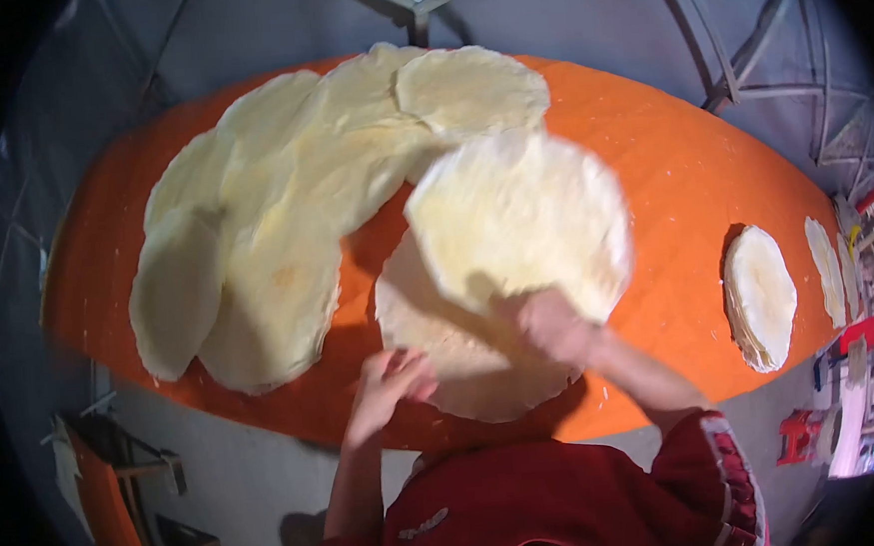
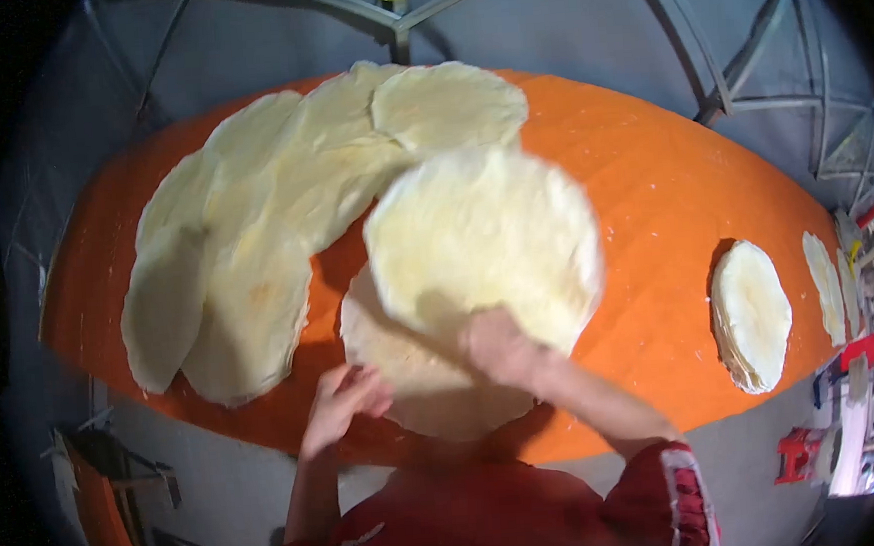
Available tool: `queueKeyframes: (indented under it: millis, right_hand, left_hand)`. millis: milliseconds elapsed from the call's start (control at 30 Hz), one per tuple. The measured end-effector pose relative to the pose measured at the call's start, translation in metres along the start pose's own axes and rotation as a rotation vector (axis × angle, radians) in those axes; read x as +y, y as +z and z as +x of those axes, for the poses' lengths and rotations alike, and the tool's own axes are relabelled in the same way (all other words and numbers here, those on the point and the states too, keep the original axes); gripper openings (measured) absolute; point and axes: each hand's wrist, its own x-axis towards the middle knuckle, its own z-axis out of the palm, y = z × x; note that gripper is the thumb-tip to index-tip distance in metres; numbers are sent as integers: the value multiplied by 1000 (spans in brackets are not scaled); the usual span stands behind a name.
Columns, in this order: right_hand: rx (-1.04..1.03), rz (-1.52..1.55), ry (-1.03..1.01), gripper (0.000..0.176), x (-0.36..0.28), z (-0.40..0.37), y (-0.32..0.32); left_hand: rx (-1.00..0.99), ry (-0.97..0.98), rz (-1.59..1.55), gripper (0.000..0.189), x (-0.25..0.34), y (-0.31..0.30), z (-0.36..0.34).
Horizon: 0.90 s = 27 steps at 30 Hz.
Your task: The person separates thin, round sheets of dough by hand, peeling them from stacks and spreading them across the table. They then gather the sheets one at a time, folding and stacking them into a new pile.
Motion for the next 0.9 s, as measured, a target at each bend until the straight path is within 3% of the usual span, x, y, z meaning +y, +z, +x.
queueKeyframes:
  millis: [100,167,200,267,333,467,533,600,667,700,733,800,867,900]
  right_hand:
    - [-151,257,76,28,-53,6,41]
    - [164,459,83,39,-58,8,83]
    - [154,463,81,39,-61,8,78]
    - [298,659,130,58,-65,8,56]
    - [277,841,186,61,-67,12,45]
    - [273,1238,311,61,-70,26,44]
    - [331,1213,341,59,-70,38,57]
    - [392,1186,372,57,-75,50,57]
    - [381,902,467,47,-83,65,46]
    - [281,697,471,38,-84,74,46]
    - [286,699,472,38,-81,75,43]
    - [257,730,425,26,-68,72,35]
    - [329,806,147,18,-23,52,43]
    - [419,1590,270,22,10,40,85]
  left_hand:
    - [-23,133,-295,14,-21,8,31]
    - [3,68,-363,17,-41,0,46]
    - [9,61,-369,17,-42,1,44]
    - [-8,93,-474,20,-43,3,43]
    - [-60,66,-456,19,-47,0,48]
    - [31,-36,-542,15,-42,0,53]
    - [62,-87,-504,15,-44,0,53]
    - [76,-6,-550,12,-54,-1,54]
    - [112,61,-415,11,-57,2,55]
    - [152,129,-284,11,-56,4,55]
    - [150,130,-279,11,-56,8,53]
    - [246,279,109,13,-52,14,47]
    - [288,275,238,15,-50,11,39]
    - [306,249,139,16,-50,9,34]
